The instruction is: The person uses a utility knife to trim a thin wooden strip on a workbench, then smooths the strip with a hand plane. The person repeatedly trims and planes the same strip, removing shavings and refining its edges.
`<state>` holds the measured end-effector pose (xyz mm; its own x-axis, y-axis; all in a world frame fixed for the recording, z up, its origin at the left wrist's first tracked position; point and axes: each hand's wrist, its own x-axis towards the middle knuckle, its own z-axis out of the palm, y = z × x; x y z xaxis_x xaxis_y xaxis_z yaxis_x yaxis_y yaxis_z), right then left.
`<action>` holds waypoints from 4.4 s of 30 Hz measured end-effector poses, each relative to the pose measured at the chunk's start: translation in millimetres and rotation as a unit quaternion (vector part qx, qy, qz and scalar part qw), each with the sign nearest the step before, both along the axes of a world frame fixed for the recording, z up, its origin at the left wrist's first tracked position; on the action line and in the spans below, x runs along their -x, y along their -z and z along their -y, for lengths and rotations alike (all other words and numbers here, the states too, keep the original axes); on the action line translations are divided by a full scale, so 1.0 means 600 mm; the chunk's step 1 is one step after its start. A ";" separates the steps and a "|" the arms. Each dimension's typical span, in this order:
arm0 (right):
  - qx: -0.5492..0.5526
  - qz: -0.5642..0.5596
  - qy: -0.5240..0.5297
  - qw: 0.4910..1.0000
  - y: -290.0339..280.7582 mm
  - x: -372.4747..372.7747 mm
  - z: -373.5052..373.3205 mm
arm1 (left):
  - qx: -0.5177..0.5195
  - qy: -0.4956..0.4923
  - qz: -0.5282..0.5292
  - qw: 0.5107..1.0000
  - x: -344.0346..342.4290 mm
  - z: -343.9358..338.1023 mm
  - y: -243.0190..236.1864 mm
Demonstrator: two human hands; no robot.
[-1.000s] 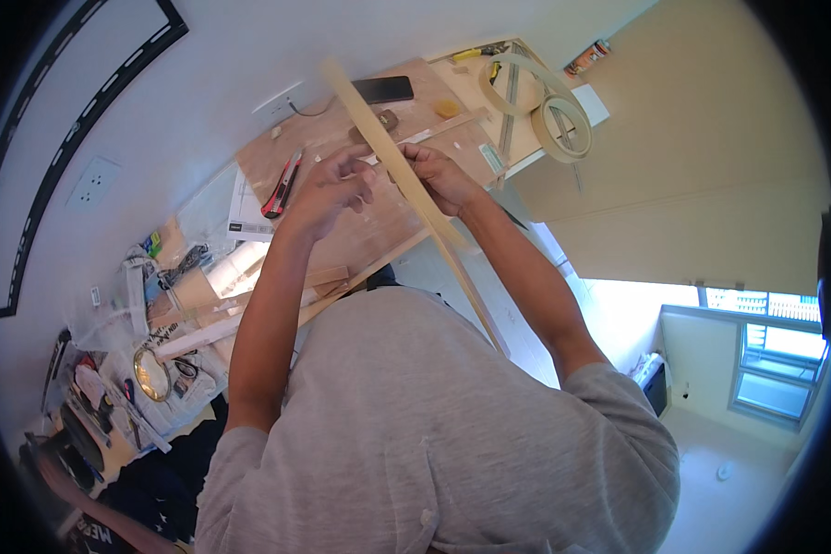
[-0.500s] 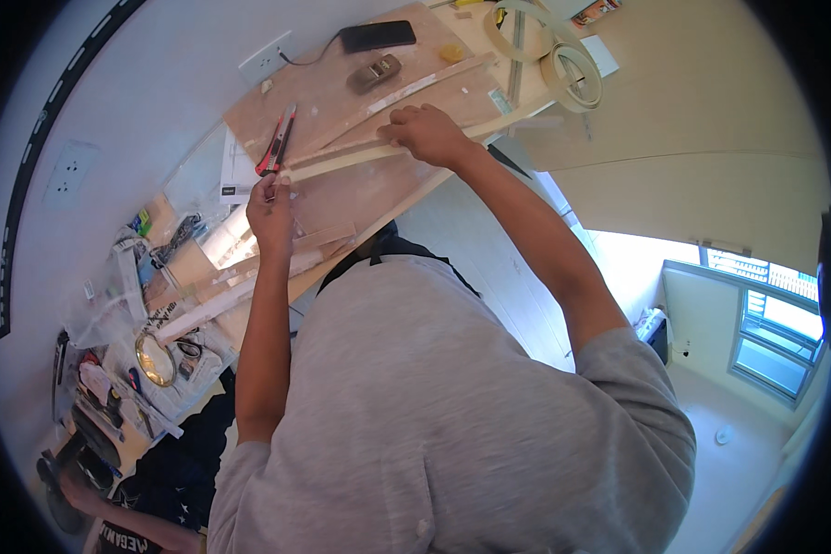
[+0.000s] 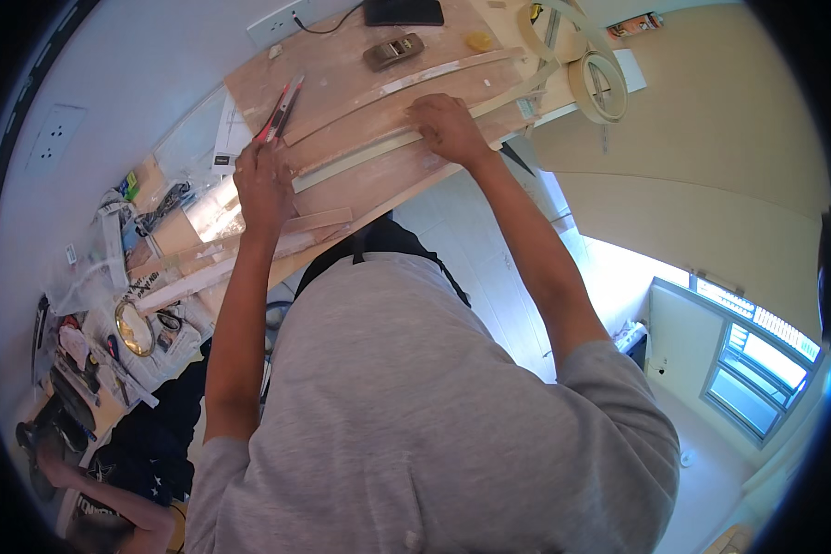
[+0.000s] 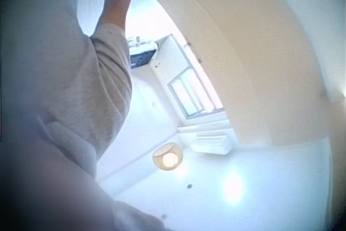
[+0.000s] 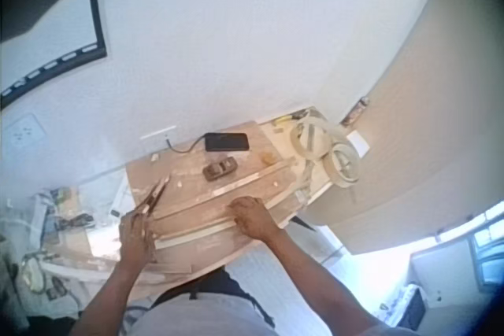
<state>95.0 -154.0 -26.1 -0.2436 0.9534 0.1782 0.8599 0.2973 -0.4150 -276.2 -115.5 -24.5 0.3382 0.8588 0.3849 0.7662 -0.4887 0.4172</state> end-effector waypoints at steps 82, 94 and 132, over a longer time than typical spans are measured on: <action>0.149 -0.025 0.118 0.981 0.063 0.032 -0.058 | 0.169 0.291 -0.331 0.882 -0.127 -0.028 -0.122; 0.134 -0.062 0.109 0.983 0.050 0.030 -0.051 | 0.172 0.310 -0.300 0.886 -0.117 -0.042 -0.131; 0.067 -0.047 0.242 0.967 0.043 0.158 -0.047 | 0.209 0.295 -0.285 0.888 -0.082 -0.057 -0.119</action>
<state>0.1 -125.9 -52.1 0.2488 0.9675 0.0451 0.8413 -0.1928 -0.5050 -227.0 -81.3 46.9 0.8141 0.4950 -0.3037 0.5733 -0.7684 0.2844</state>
